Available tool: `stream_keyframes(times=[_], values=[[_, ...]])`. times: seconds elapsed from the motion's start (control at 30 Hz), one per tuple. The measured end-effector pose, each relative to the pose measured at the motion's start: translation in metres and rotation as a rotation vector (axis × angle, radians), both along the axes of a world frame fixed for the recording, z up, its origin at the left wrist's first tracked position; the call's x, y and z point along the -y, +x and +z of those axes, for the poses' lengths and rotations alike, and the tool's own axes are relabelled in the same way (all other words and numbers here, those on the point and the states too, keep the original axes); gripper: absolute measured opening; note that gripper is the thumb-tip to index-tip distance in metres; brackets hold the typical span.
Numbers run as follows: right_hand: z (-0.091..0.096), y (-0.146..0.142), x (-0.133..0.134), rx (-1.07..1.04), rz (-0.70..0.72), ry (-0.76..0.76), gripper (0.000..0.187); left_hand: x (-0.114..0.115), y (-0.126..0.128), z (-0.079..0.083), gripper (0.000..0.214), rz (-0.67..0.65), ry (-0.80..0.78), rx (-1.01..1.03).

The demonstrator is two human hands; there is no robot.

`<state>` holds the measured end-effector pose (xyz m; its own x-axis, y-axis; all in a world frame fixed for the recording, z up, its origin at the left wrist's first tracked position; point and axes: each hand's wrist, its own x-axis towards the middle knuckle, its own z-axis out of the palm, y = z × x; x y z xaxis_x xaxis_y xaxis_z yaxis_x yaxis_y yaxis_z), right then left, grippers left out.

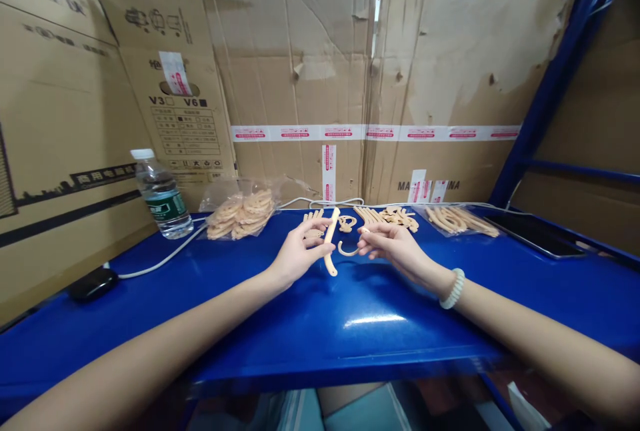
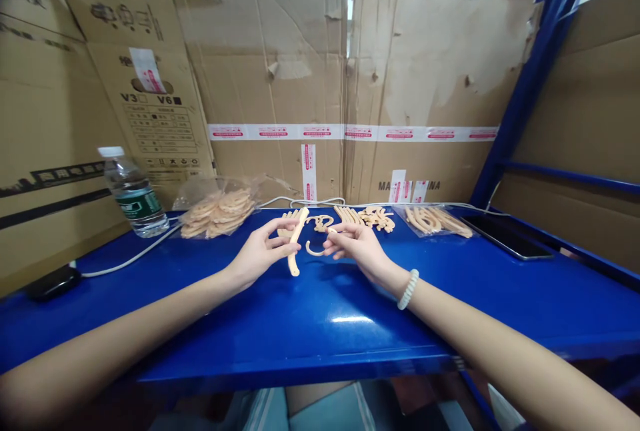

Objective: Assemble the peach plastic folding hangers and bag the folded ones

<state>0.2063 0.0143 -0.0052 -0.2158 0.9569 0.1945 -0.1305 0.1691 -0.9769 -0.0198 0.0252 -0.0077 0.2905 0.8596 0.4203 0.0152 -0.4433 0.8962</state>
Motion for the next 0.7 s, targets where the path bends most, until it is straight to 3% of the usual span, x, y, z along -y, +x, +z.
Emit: stream_keyframes(times=[0.1,0.23,0.53,0.7], values=[[0.0,0.001,0.002,-0.042,0.029,-0.047,0.036,0.002,0.001,-0.003,0.057,-0.013,-0.085,0.081],[-0.003,-0.001,0.004,-0.065,0.066,-0.114,0.034,0.004,0.004,-0.007,0.028,-0.021,-0.137,0.128],[-0.012,-0.002,0.002,-0.076,0.095,-0.168,0.045,0.012,0.009,-0.009,0.028,-0.013,-0.053,0.142],[-0.008,-0.003,0.003,-0.036,0.166,-0.196,0.038,0.014,0.009,-0.007,0.025,0.055,0.006,0.126]])
